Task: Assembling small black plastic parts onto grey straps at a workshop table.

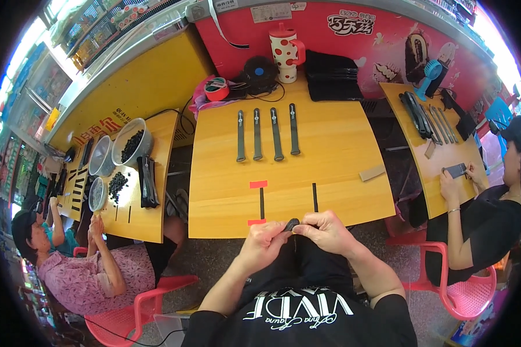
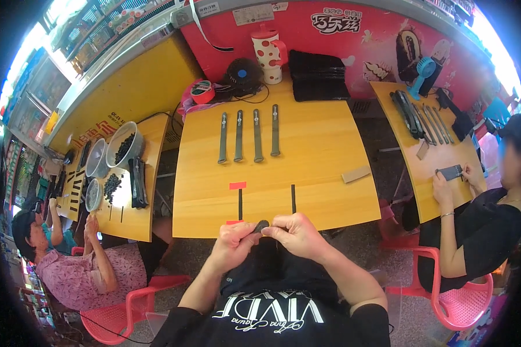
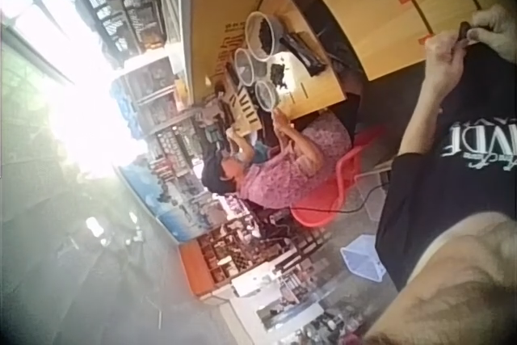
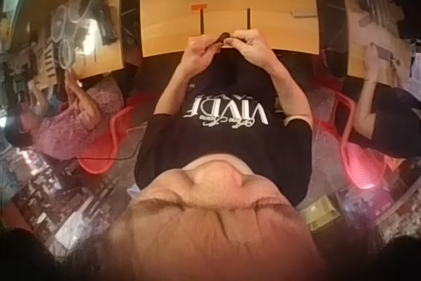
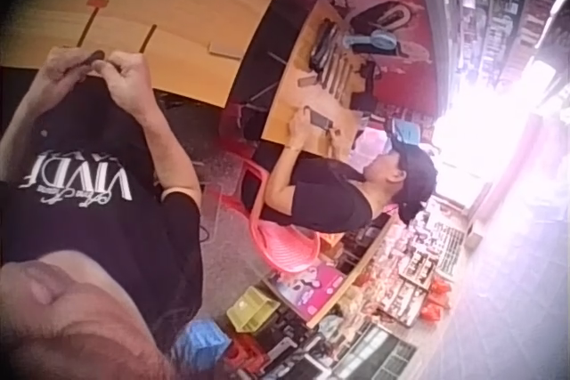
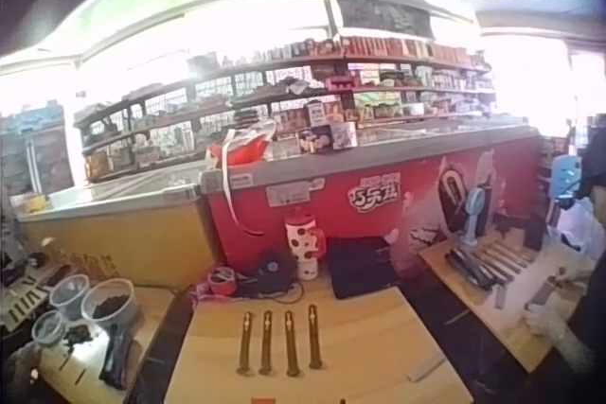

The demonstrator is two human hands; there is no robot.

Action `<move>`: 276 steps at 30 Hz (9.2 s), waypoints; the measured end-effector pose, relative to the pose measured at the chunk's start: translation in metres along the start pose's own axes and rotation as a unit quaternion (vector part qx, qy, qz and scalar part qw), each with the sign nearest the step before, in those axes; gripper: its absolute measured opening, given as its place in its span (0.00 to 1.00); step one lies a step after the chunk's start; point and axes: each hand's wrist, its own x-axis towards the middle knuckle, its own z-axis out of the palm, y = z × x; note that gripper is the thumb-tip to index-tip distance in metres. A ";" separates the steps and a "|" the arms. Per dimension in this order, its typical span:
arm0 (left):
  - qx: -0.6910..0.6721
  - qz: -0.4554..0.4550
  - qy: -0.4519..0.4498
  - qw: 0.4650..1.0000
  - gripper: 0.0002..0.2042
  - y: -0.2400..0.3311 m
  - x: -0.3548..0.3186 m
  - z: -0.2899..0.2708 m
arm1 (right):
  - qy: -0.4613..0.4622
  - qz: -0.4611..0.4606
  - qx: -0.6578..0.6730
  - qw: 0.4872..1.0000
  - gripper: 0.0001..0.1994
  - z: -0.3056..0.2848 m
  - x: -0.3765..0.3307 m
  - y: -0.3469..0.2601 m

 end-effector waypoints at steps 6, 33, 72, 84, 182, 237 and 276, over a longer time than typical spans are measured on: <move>0.228 0.101 -0.087 0.965 0.07 0.009 0.011 -0.016 | -0.026 -0.023 -0.198 0.980 0.10 -0.009 0.004 -0.017; -0.107 0.024 0.124 0.986 0.08 -0.003 -0.005 0.032 | 0.092 -0.073 -0.067 0.991 0.10 0.015 0.002 -0.025; 0.040 0.094 0.057 0.993 0.10 0.001 0.008 0.008 | 0.071 -0.167 -0.435 0.882 0.08 0.007 -0.006 -0.025; -0.500 -0.162 0.051 0.849 0.08 -0.023 -0.004 0.025 | 0.113 -0.263 -0.574 0.767 0.07 0.026 -0.015 -0.014; 0.030 -0.206 0.239 0.948 0.13 -0.174 0.213 -0.138 | 0.316 -0.092 -0.264 0.907 0.09 -0.092 0.040 0.065; -0.578 -0.179 -0.004 0.796 0.11 -0.006 -0.009 0.003 | 0.211 -0.248 -0.383 0.865 0.14 0.034 -0.015 -0.024; -0.579 -0.181 0.008 0.795 0.09 -0.004 -0.009 0.013 | 0.204 -0.299 -0.534 0.764 0.20 0.022 -0.021 -0.033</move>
